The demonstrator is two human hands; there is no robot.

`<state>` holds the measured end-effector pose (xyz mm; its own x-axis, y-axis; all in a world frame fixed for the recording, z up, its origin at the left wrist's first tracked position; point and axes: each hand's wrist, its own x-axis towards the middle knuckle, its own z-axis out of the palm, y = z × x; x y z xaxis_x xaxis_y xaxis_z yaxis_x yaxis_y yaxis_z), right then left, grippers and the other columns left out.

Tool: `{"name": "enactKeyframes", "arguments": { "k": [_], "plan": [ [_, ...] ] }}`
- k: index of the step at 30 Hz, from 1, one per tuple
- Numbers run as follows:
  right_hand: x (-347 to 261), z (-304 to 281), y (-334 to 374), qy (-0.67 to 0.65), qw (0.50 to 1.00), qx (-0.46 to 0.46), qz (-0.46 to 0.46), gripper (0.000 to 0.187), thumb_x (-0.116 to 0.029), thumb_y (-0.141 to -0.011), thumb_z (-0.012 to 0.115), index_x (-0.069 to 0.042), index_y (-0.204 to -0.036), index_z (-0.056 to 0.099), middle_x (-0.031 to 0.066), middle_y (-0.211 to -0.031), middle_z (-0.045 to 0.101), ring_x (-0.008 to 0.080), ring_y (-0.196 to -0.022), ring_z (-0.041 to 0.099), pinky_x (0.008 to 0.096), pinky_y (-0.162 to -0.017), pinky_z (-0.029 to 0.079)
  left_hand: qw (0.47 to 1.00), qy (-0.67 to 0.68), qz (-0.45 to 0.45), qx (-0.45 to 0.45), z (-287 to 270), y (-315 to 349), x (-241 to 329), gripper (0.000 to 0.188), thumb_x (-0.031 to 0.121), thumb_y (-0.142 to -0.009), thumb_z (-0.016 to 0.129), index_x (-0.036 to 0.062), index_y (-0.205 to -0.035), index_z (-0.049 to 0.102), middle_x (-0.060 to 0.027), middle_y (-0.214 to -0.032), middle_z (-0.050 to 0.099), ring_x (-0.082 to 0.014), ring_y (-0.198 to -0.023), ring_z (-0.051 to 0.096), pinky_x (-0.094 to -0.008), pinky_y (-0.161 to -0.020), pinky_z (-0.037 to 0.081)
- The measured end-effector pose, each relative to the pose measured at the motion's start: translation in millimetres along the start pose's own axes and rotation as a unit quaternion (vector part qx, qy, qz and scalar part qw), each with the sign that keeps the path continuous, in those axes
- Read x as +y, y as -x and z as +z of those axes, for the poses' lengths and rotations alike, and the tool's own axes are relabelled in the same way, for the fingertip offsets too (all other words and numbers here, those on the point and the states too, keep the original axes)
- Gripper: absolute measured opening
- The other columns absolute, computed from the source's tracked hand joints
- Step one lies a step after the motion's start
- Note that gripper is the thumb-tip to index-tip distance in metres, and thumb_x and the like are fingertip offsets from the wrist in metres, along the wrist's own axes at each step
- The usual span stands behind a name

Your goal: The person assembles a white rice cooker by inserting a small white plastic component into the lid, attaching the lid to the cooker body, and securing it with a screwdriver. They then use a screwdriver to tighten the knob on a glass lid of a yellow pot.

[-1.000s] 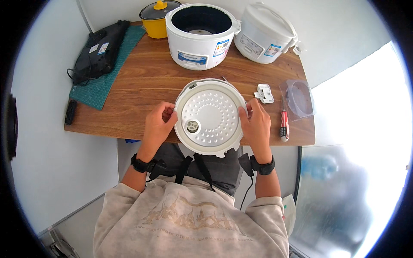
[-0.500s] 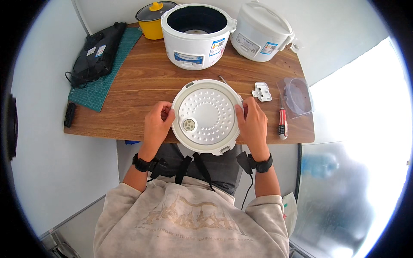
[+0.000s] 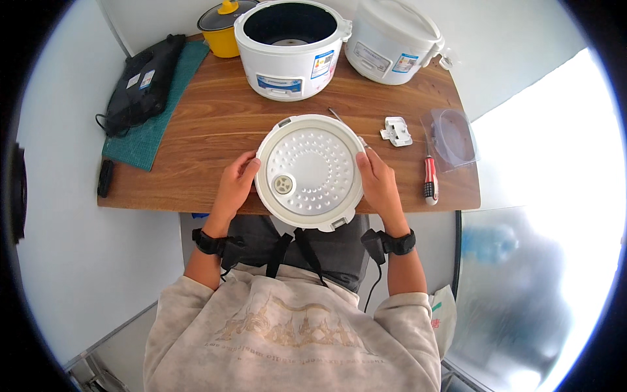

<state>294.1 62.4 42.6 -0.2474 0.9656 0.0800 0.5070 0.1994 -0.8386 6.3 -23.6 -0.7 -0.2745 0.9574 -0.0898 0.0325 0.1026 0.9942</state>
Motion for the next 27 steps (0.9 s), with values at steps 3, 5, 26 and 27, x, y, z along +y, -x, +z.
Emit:
{"name": "enactKeyframes", "arguments": {
  "k": [3,5,26,27],
  "plan": [
    [-1.9,6.7,3.9,-0.034,0.998,0.042,-0.009,0.034,-0.031,-0.104,0.049,0.001,-0.107,0.060,0.0197,-0.077,0.061,0.0278,-0.069,0.055,0.0376,-0.070,0.048,0.999,0.051,-0.016,-0.011,3.2,-1.6,2.6,0.032,0.022,-0.102,0.056,0.0005,-0.126,0.056,-0.0100,-0.096,0.070,-0.0105,-0.081,0.063,-0.0260,-0.070,0.051],
    [-2.7,6.0,4.0,-0.033,0.999,0.035,0.000,0.035,-0.032,-0.104,0.049,0.001,-0.106,0.060,0.0194,-0.077,0.060,0.0259,-0.068,0.054,0.0369,-0.069,0.047,1.000,-0.002,0.017,-0.011,0.4,-1.4,2.2,0.030,0.022,-0.102,0.056,0.0008,-0.123,0.056,-0.0086,-0.097,0.069,-0.0098,-0.085,0.063,-0.0244,-0.072,0.051],
    [0.7,-10.5,58.2,-0.160,0.937,-0.276,0.143,0.051,-0.045,-0.096,0.064,-0.002,-0.123,0.059,0.0079,-0.086,0.071,0.0138,-0.070,0.068,0.0278,-0.062,0.054,0.995,0.068,-0.065,-0.016,-4.6,2.6,8.2,0.046,0.028,-0.104,0.051,0.0070,-0.145,0.044,-0.0080,-0.132,0.057,-0.0138,-0.108,0.061,-0.0295,-0.085,0.056],
    [2.6,-9.7,59.5,-0.164,0.933,-0.285,0.147,0.050,-0.044,-0.096,0.064,-0.002,-0.122,0.059,0.0078,-0.086,0.071,0.0137,-0.070,0.068,0.0276,-0.062,0.054,0.995,0.070,-0.067,-0.022,-4.1,2.4,10.2,0.047,0.027,-0.104,0.051,0.0061,-0.146,0.043,-0.0086,-0.134,0.056,-0.0149,-0.110,0.061,-0.0306,-0.087,0.056]
  ]
}}
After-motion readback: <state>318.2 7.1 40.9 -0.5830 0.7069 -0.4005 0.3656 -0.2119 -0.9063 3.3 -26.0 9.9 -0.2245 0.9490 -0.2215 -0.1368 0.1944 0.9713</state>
